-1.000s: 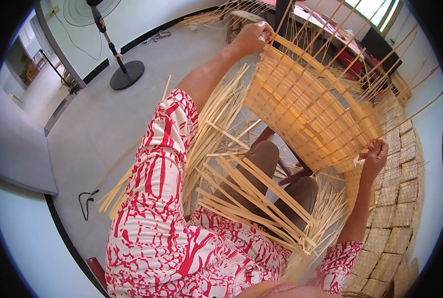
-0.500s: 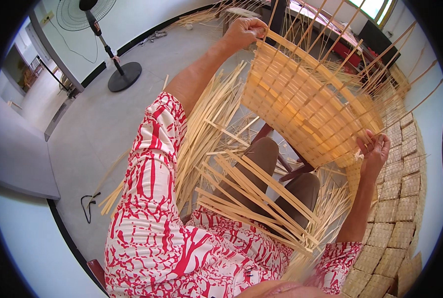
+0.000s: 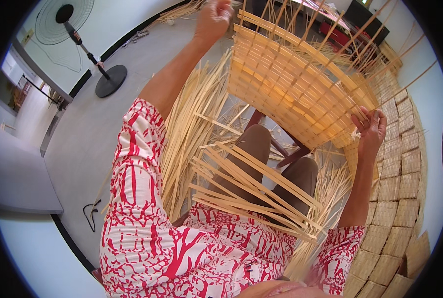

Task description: The person weaves a basket by hand, interlacing thin bamboo strips through a pre-formed frame. They use shears to trim excess strip length and continue weaving the sides of the basket.

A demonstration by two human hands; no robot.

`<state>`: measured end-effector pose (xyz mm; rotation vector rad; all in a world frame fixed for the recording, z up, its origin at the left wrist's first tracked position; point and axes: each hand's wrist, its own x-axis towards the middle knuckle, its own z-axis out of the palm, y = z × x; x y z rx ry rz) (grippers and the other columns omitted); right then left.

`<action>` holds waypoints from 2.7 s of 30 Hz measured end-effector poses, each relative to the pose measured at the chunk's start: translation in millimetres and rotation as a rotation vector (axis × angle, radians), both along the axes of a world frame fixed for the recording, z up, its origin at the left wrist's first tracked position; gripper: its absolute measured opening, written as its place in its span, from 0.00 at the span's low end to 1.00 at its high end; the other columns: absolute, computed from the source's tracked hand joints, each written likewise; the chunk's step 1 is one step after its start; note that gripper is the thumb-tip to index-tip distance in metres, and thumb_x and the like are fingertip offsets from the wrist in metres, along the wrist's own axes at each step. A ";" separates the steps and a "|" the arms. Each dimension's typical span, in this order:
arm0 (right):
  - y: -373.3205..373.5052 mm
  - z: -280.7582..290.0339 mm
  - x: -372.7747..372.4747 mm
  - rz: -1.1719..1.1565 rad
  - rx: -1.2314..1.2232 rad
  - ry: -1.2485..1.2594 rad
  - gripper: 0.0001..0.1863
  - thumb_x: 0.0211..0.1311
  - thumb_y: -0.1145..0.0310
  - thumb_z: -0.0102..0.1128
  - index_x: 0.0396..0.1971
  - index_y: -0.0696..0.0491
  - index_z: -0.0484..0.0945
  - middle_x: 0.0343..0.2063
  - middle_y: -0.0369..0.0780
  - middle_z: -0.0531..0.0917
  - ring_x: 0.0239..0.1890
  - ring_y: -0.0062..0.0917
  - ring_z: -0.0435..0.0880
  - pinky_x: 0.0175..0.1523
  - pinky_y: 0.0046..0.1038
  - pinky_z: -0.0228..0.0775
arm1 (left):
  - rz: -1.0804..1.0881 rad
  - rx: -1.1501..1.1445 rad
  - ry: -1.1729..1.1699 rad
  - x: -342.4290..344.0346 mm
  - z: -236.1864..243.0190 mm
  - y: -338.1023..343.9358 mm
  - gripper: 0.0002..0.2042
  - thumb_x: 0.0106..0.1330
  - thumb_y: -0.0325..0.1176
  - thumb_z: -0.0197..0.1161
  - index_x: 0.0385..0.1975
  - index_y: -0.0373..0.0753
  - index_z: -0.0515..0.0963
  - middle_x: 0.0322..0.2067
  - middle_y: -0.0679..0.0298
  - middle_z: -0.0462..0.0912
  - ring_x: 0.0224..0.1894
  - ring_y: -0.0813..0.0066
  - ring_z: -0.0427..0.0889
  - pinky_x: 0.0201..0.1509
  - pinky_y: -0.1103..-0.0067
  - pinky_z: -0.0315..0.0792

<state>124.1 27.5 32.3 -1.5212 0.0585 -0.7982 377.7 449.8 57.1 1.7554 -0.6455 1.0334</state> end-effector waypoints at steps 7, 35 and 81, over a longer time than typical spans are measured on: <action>5.0 5.1 -7.0 -0.029 -0.010 0.008 0.08 0.77 0.66 0.45 0.46 0.55 0.68 0.41 0.48 0.82 0.39 0.31 0.87 0.43 0.33 0.86 | -0.221 0.551 -0.011 -81.2 37.0 -78.8 0.10 0.63 0.36 0.61 0.40 0.39 0.81 0.30 0.52 0.84 0.36 0.51 0.84 0.42 0.63 0.76; -40.5 0.9 -4.3 -0.334 -0.203 -0.031 0.11 0.75 0.69 0.49 0.50 0.58 0.70 0.42 0.44 0.80 0.39 0.27 0.85 0.45 0.29 0.82 | -0.084 0.855 -0.110 -75.4 48.0 -147.6 0.04 0.50 0.24 0.59 0.23 0.33 0.81 0.26 0.45 0.83 0.34 0.45 0.85 0.38 0.59 0.78; 105.3 68.1 107.6 -0.053 -0.899 0.069 0.07 0.67 0.68 0.59 0.34 0.57 0.79 0.24 0.36 0.83 0.23 0.14 0.76 0.30 0.21 0.68 | -0.030 0.563 -0.089 -88.5 6.0 -153.6 0.08 0.56 0.27 0.61 0.34 0.44 0.82 0.27 0.58 0.85 0.30 0.57 0.86 0.32 0.64 0.78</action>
